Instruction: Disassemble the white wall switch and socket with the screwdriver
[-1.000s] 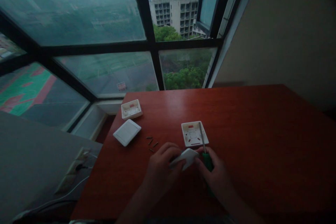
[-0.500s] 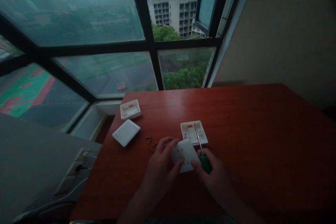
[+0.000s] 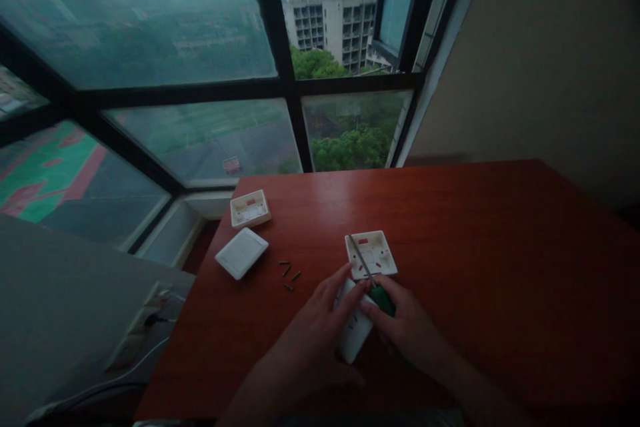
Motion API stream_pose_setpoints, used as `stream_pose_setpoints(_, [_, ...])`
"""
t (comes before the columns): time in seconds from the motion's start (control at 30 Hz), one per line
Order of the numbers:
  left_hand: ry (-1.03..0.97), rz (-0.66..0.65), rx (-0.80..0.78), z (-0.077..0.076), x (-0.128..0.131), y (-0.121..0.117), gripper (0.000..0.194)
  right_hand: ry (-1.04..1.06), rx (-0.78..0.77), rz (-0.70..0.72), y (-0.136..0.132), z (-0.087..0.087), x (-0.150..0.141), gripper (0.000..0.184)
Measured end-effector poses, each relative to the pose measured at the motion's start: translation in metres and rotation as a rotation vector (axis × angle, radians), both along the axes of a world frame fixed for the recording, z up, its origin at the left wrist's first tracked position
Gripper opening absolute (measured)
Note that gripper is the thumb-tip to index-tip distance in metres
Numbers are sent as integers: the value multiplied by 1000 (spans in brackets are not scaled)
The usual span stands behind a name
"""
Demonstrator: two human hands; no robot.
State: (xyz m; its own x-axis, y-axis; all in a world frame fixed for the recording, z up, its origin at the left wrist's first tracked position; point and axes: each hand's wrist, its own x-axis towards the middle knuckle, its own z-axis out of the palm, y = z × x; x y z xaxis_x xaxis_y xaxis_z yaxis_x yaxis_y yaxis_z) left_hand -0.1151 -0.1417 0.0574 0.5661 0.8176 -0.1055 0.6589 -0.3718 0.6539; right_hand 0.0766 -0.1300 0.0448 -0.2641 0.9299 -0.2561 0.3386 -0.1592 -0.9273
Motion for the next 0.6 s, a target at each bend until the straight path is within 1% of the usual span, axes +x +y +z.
stream_pose_setpoints(0.1, [11,36,28,-2,2,0,130,0,-47,3,2,-1,-1,25])
stream_pose_setpoints(0.23, [-3,121,48,-10,0,-3,118,-26,23,35,1,3,-2,29])
stream_pose_setpoints(0.33, [10,186,64,-17,-10,-5,115,-139,129,94,-3,6,-4,41])
stream_pose_setpoints(0.43, [27,231,105,-20,-22,-8,112,-261,217,191,-6,4,-8,54])
stream_pose_setpoints(0.5, [29,255,144,-20,-28,-9,109,-352,275,250,-7,-1,-13,57])
stream_pose_setpoints(0.6, [34,277,164,-19,-34,-9,106,-529,380,298,-5,-8,-18,56])
